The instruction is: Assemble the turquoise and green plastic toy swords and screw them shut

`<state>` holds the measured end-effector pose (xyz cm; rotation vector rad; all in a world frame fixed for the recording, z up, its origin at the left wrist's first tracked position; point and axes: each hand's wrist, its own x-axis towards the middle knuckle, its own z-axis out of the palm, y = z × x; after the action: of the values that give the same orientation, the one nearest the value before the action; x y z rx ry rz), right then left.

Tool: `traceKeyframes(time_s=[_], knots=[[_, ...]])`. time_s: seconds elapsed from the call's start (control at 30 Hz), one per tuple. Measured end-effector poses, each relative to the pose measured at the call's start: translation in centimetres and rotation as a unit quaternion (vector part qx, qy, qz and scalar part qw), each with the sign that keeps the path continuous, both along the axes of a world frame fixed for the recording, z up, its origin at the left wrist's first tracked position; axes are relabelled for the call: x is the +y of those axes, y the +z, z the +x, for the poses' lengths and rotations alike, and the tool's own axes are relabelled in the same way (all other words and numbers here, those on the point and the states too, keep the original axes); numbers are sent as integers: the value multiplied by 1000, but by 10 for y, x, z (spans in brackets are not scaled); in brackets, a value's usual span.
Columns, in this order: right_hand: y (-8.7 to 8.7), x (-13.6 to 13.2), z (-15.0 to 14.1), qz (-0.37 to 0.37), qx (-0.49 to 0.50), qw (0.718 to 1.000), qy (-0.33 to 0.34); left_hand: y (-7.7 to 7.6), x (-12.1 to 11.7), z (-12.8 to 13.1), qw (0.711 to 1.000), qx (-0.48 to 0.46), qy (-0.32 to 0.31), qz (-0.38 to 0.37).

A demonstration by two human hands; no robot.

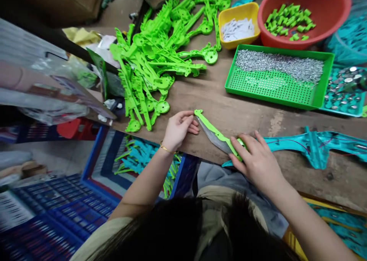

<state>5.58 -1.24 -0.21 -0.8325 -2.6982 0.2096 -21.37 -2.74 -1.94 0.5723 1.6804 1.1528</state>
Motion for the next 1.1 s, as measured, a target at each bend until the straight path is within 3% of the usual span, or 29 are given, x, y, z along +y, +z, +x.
traceKeyframes(time_s=[0.23, 0.43, 0.53, 0.7, 0.83, 1.0, 1.1], knots=[[8, 3, -4, -10, -34, 999, 8, 5, 8, -2, 999, 9, -23, -20], [0, -1, -1, -33, -34, 999, -16, 9, 21, -15, 984, 125, -116, -50], [-3, -4, -1, -38, -45, 998, -27, 15, 28, -19, 976, 140, -148, -76], [-7, -1, -2, -20, -15, 1000, -12, 23, 31, -14, 983, 96, -131, -91], [-10, 2, -1, -26, 15, 999, -20, 19, 26, -5, 982, 86, -156, -68], [-11, 2, -1, -36, 15, 999, -18, 8, 23, -9, 990, 126, -60, 10], [-12, 0, -2, -26, 9, 999, -17, 7, 26, -12, 986, 131, -104, 4]])
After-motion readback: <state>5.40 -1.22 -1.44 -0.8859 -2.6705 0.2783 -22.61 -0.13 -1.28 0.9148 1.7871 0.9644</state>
